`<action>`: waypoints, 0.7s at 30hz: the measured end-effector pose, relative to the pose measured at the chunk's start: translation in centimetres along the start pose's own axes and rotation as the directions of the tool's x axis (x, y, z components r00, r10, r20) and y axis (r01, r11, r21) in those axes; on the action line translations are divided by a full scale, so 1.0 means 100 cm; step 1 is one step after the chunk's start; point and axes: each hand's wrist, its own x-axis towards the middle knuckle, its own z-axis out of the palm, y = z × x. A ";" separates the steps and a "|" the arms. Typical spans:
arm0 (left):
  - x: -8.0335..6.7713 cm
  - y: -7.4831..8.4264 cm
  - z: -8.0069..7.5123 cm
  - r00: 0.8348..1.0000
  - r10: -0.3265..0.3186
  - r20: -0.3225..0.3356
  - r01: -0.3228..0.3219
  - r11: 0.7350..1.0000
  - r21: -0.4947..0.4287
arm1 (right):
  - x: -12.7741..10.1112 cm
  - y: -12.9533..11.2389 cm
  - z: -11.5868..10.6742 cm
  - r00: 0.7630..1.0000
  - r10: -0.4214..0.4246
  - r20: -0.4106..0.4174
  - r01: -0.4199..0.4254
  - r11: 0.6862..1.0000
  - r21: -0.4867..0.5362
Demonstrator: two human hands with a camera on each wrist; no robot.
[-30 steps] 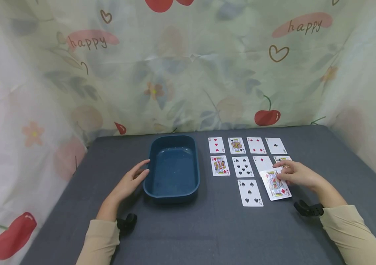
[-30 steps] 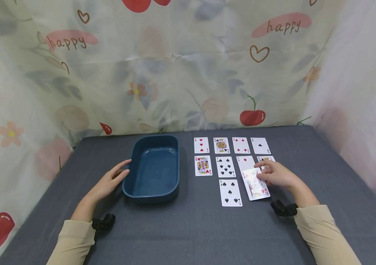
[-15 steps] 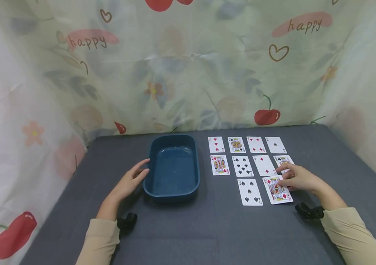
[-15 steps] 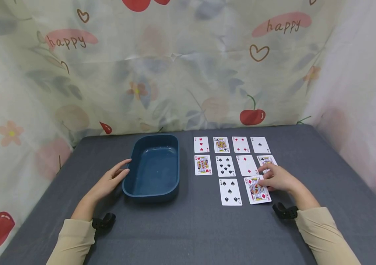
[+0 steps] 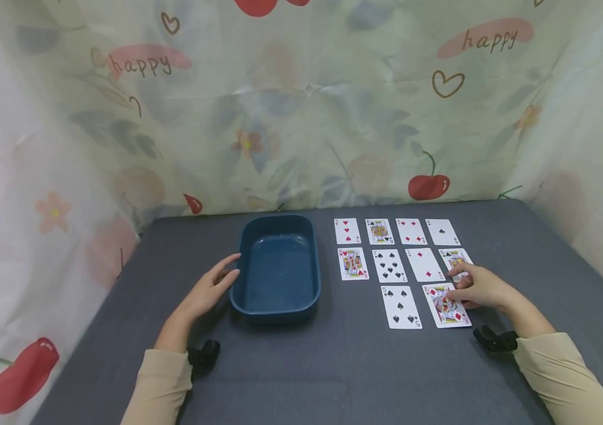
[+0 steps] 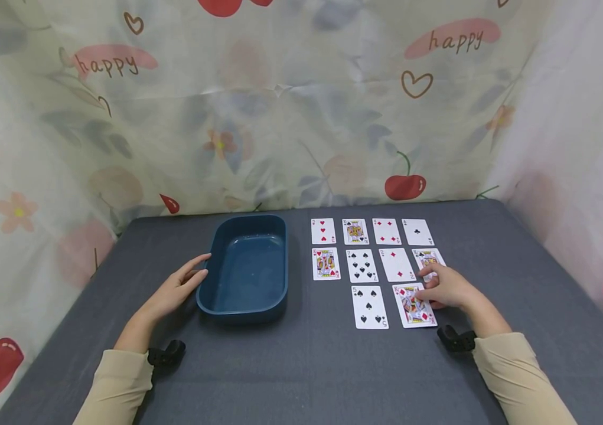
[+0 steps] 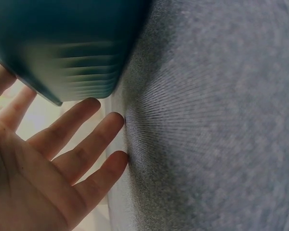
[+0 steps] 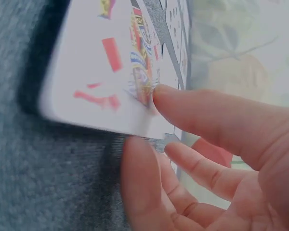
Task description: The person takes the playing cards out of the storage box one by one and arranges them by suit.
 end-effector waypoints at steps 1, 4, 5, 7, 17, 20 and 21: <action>0.000 0.000 0.000 1.000 -0.002 -0.001 0.002 1.000 0.001 | 0.000 -0.001 0.000 1.000 0.000 -0.006 0.000 1.000 -0.010; 0.000 0.001 0.000 1.000 -0.005 0.001 0.005 1.000 0.012 | -0.001 -0.004 -0.002 1.000 -0.009 -0.030 0.008 0.999 -0.039; 0.000 0.002 0.000 1.000 -0.006 0.000 0.006 1.000 0.017 | 0.000 -0.006 -0.002 0.999 -0.016 -0.040 0.014 0.999 -0.049; 0.000 0.004 -0.001 1.000 -0.001 0.002 0.001 0.999 0.038 | 0.001 -0.012 -0.004 0.997 -0.049 -0.064 0.045 0.996 -0.073; 0.001 0.026 -0.012 0.999 0.044 -0.019 -0.039 0.975 0.219 | 0.011 -0.070 -0.007 0.939 -0.262 -0.224 0.209 0.950 -0.234; 0.003 0.041 -0.014 0.995 0.078 -0.055 -0.060 0.958 0.281 | 0.015 -0.089 -0.007 0.920 -0.310 -0.242 0.237 0.928 -0.289; 0.004 0.047 -0.014 0.994 0.092 -0.065 -0.069 0.953 0.294 | 0.016 -0.095 -0.007 0.912 -0.329 -0.245 0.248 0.919 -0.308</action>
